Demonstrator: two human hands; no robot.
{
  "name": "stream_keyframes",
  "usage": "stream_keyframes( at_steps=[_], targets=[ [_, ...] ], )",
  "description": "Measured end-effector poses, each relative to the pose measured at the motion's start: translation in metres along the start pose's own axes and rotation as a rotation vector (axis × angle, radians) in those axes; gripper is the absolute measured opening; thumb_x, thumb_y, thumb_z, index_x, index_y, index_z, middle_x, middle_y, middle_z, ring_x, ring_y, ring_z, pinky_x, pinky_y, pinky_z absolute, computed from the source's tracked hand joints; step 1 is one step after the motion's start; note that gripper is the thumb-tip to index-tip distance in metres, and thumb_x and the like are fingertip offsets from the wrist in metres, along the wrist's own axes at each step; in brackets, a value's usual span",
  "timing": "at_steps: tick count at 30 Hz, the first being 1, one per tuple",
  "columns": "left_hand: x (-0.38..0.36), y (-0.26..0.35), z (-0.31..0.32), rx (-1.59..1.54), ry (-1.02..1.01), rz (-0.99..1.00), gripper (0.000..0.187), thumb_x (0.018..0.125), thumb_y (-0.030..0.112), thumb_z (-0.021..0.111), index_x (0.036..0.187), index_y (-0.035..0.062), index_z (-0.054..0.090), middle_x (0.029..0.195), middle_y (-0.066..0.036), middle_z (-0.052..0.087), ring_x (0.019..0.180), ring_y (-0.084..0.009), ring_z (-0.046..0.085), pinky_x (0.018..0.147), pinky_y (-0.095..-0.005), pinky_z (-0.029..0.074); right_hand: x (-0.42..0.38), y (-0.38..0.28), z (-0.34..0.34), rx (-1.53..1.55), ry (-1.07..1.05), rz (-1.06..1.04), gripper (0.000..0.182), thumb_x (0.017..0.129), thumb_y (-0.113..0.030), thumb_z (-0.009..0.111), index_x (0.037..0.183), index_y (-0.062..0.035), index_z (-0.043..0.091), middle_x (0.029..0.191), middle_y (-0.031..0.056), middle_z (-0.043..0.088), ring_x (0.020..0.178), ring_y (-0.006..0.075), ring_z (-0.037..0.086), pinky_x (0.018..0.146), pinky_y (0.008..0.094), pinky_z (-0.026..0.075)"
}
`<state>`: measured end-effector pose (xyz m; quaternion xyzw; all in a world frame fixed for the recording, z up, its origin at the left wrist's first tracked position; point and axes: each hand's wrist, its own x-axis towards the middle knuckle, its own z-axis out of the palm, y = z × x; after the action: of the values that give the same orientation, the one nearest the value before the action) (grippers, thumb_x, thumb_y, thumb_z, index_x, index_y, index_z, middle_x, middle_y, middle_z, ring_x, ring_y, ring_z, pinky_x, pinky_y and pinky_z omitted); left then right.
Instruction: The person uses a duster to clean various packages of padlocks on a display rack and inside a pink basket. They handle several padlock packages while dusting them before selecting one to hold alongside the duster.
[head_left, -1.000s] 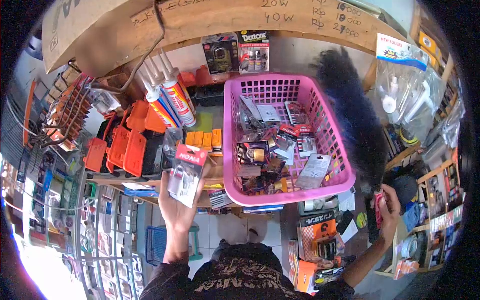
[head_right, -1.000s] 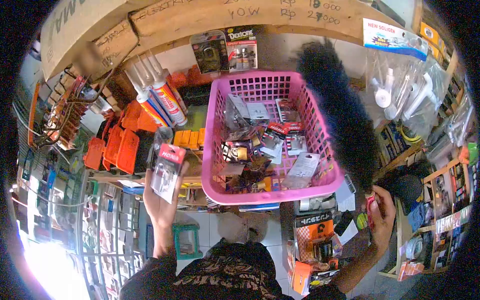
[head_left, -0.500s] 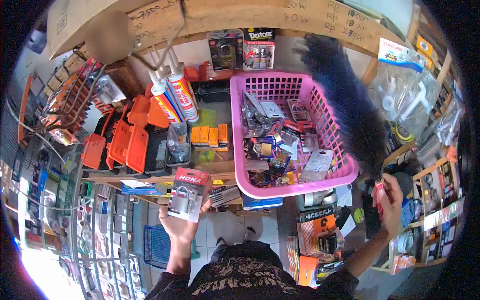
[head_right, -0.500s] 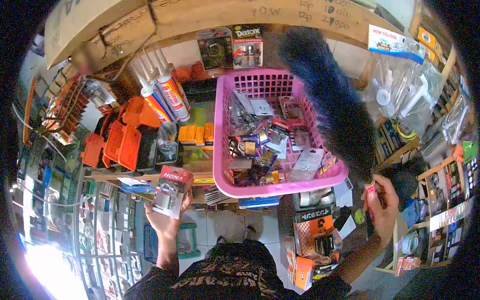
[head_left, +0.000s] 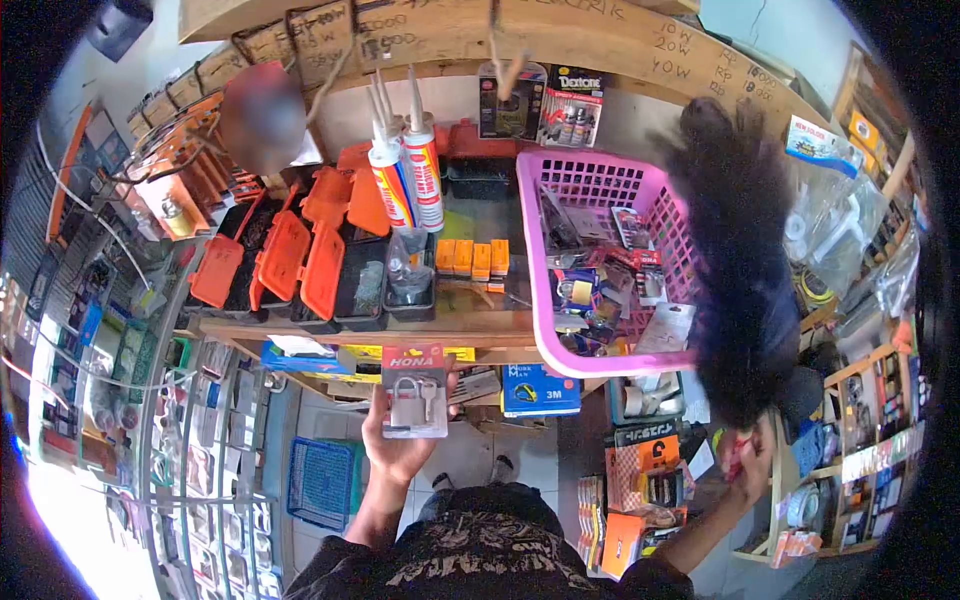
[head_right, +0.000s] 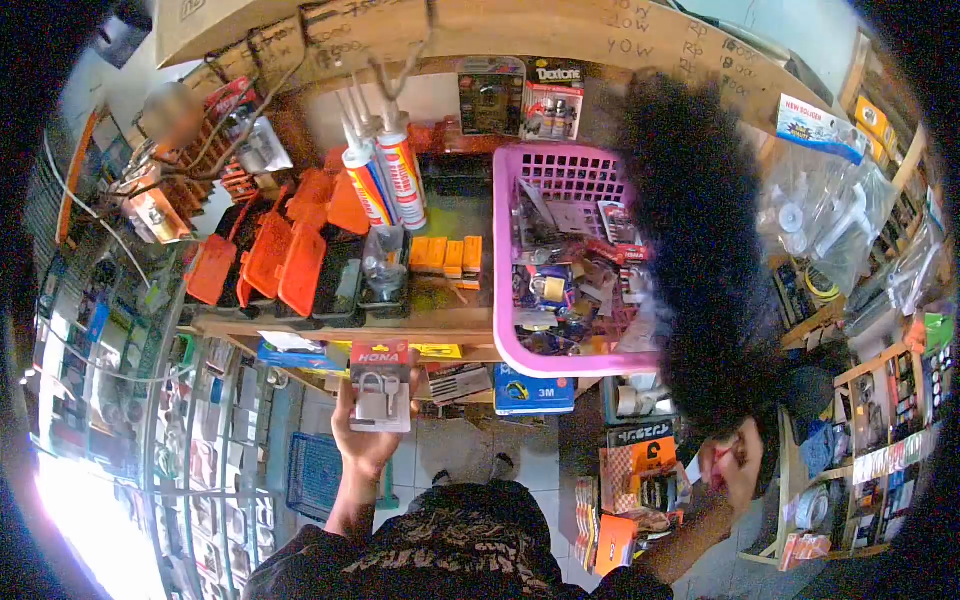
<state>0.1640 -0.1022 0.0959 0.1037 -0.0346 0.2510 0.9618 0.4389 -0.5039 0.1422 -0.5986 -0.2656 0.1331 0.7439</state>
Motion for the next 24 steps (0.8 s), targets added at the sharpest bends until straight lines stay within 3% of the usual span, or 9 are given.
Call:
stream_keyframes(
  at_steps=[2, 3, 4, 6, 8, 9, 13, 16, 24],
  targets=[
    [-0.006, 0.002, 0.000, 0.094, 0.066, 0.071, 0.073, 0.094, 0.051, 0.050, 0.149, 0.0105, 0.027, 0.154, -0.016, 0.028, 0.137, -0.0366, 0.035, 0.105, -0.0554, 0.037, -0.025, 0.024, 0.008, 0.082, 0.101, 0.050, 0.053, 0.074, -0.035, 0.081, 0.104, -0.0034, 0.051, 0.072, 0.0075, 0.056, 0.043, 0.0149, 0.047, 0.038, 0.0272, 0.036],
    [-0.007, 0.004, 0.000, 0.115, 0.035, 0.111, 0.076, 0.092, 0.053, 0.052, 0.150, 0.0111, 0.026, 0.155, -0.016, 0.025, 0.138, -0.0366, 0.033, 0.107, -0.0557, 0.035, -0.030, 0.034, 0.006, 0.115, -0.086, 0.163, 0.052, 0.070, -0.030, 0.084, 0.099, -0.0050, 0.049, 0.073, 0.0097, 0.057, 0.044, 0.0186, 0.050, 0.038, 0.0312, 0.039],
    [-0.007, 0.007, 0.003, 0.116, 0.049, 0.137, 0.076, 0.092, 0.053, 0.052, 0.150, 0.0111, 0.026, 0.155, -0.016, 0.025, 0.138, -0.0366, 0.033, 0.107, -0.0557, 0.035, -0.035, 0.030, 0.026, -0.105, -0.035, 0.230, 0.052, 0.069, -0.029, 0.084, 0.100, -0.0042, 0.050, 0.076, 0.0108, 0.059, 0.051, 0.0208, 0.056, 0.043, 0.0339, 0.045],
    [-0.012, 0.015, 0.007, 0.092, 0.133, 0.120, 0.062, 0.090, 0.056, 0.054, 0.136, 0.0148, 0.049, 0.137, -0.015, 0.051, 0.120, -0.0314, 0.052, 0.094, -0.0531, 0.044, -0.036, 0.048, 0.066, -0.185, -0.244, 0.153, 0.040, 0.078, -0.028, 0.078, 0.095, 0.0017, 0.056, 0.077, 0.0066, 0.060, 0.060, 0.0202, 0.062, 0.062, 0.0324, 0.055],
    [-0.018, 0.031, -0.023, -0.245, -0.092, 0.021, 0.055, 0.092, 0.057, 0.049, 0.125, 0.0134, 0.057, 0.128, -0.011, 0.059, 0.115, -0.0279, 0.056, 0.095, -0.0534, 0.044, -0.047, 0.067, 0.119, -0.207, -0.279, 0.181, 0.034, 0.085, -0.025, 0.073, 0.099, 0.0018, 0.059, 0.082, 0.0079, 0.063, 0.073, 0.0182, 0.066, 0.068, 0.0310, 0.055],
    [-0.019, 0.037, -0.020, -0.195, -0.056, 0.017, 0.047, 0.097, 0.053, 0.044, 0.117, 0.0136, 0.061, 0.120, -0.007, 0.064, 0.110, -0.0263, 0.059, 0.098, -0.0515, 0.043, -0.050, 0.066, 0.150, -0.042, -0.352, 0.386, 0.029, 0.087, -0.021, 0.072, 0.102, 0.0006, 0.060, 0.086, 0.0091, 0.065, 0.079, 0.0179, 0.066, 0.070, 0.0321, 0.056],
    [-0.032, 0.041, -0.007, -0.086, 0.284, 0.048, 0.045, 0.100, 0.046, 0.040, 0.127, 0.0137, 0.057, 0.125, -0.008, 0.060, 0.114, -0.0275, 0.055, 0.104, -0.0467, 0.038, -0.072, 0.102, 0.238, -0.287, -0.438, 0.244, 0.034, 0.090, -0.017, 0.067, 0.118, 0.0027, 0.060, 0.084, 0.0031, 0.064, 0.071, 0.0063, 0.052, 0.063, 0.0226, 0.043],
    [-0.051, 0.047, -0.037, -0.121, 0.096, 0.041, 0.047, 0.097, 0.045, 0.048, 0.130, 0.0129, 0.054, 0.128, -0.006, 0.059, 0.120, -0.0253, 0.053, 0.106, -0.0446, 0.036, -0.082, 0.109, 0.262, -0.281, -0.423, 0.267, 0.033, 0.090, -0.015, 0.067, 0.116, 0.0032, 0.062, 0.083, 0.0020, 0.064, 0.069, 0.0051, 0.049, 0.061, 0.0217, 0.041],
    [-0.093, 0.077, -0.047, -0.051, 0.165, -0.173, 0.052, 0.095, 0.051, 0.048, 0.129, 0.0120, 0.054, 0.127, -0.007, 0.059, 0.118, -0.0257, 0.055, 0.105, -0.0462, 0.038, -0.087, 0.103, 0.261, -0.427, -0.540, 0.159, 0.032, 0.088, -0.012, 0.067, 0.117, 0.0010, 0.063, 0.075, 0.0004, 0.062, 0.062, 0.0041, 0.044, 0.055, 0.0222, 0.038]
  ],
)
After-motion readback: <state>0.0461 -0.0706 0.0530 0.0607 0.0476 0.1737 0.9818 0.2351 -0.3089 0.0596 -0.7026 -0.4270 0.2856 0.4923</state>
